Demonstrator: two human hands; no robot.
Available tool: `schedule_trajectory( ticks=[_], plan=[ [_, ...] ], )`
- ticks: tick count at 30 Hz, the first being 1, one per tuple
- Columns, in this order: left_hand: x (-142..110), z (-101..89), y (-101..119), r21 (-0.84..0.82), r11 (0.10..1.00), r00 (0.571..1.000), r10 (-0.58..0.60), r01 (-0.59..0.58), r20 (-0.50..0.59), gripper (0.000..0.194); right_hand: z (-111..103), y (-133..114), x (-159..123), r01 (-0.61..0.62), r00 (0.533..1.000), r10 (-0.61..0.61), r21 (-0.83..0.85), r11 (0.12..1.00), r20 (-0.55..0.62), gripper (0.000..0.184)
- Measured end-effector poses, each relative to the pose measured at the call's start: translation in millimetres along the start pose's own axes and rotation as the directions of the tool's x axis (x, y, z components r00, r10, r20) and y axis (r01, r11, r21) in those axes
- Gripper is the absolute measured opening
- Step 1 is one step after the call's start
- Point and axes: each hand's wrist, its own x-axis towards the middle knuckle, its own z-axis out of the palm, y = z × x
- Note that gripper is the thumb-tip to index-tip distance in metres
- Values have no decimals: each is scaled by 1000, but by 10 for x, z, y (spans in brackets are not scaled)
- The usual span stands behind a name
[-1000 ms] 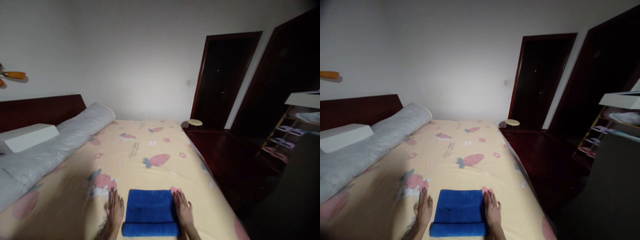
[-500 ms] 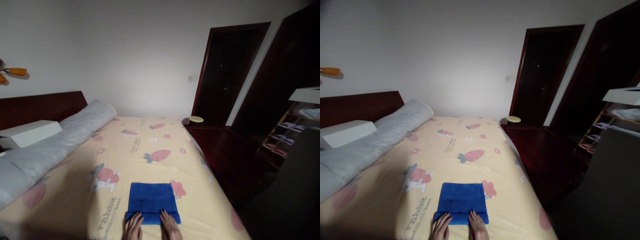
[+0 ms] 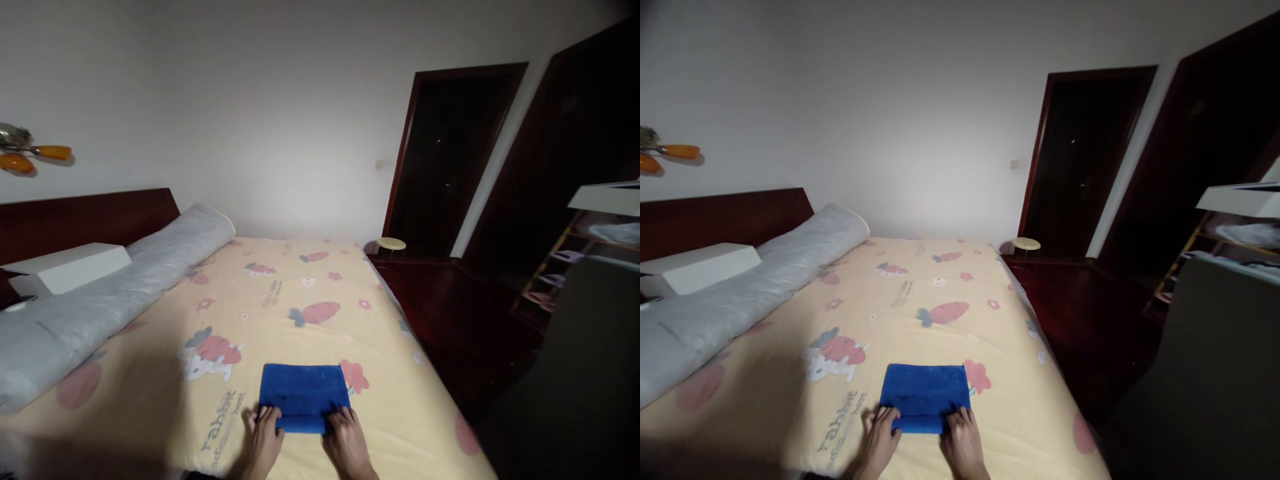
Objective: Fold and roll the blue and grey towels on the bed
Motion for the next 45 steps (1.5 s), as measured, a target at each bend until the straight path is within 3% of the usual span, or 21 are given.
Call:
schedule_trajectory(
  ticks=[4, 7, 10, 13, 16, 21, 24, 26, 30, 33, 36, 38, 40, 42, 45],
  plan=[
    [228, -74, 101, 96, 993, 988, -84, 72, 126, 36, 3, -31, 117, -29, 998, 27, -27, 999, -55, 16],
    [343, -37, 132, 128, 987, 984, -112, 94, 141, 40, 106, 18, 156, -61, 992, 54, -51, 997, -117, 12],
    [382, 63, 198, 159, 978, 980, -154, 133, 128, 45, 315, 43, 172, -64, 981, 54, -49, 997, -187, 28],
    [359, 224, 307, 163, 980, 987, -129, 113, 93, 49, 583, -30, 183, 56, 981, -50, 25, 998, -189, 42],
    [310, 430, 385, 111, 994, 996, -15, 5, 86, 49, 746, -165, 212, 156, 985, -140, 170, 973, -99, 45],
    [268, 666, 260, 99, 975, 979, 194, -199, 56, 50, 587, -270, 334, 45, 994, -69, 273, 961, 80, 50],
    [301, 620, 80, 122, 924, 931, 364, -362, 0, 48, 437, -207, 408, 65, 984, -98, 218, 974, 146, 46],
    [349, 521, -44, 144, 909, 918, 396, -391, -4, 47, 375, -106, 428, 28, 986, -51, 142, 990, 161, 43],
    [459, 287, -268, 229, 957, 984, 169, -177, 57, 45, 282, 193, 403, -126, 980, 127, -19, 992, 151, 47],
    [516, 197, -353, 318, 948, 999, 18, -25, 27, 46, 235, 329, 386, -195, 966, 207, -94, 976, 152, 46],
    [540, 256, -250, 303, 952, 996, 65, -46, -55, 46, 276, 216, 423, -188, 967, 200, -88, 978, 156, 46],
    [539, 367, -78, 187, 969, 984, 171, -159, -48, 50, 358, 27, 477, -101, 973, 100, -7, 995, 208, 45],
    [533, 484, 113, 31, 965, 965, 262, -262, 3, 54, 448, -165, 542, -14, 965, -10, 90, 996, 261, 46],
    [537, 549, 254, -64, 960, 957, 278, -273, 80, 56, 504, -272, 604, 12, 955, -54, 142, 990, 292, 48],
    [583, 478, 292, -44, 972, 946, 234, -231, 222, 54, 496, -182, 667, -53, 956, 20, 106, 993, 293, 48]
  ],
)
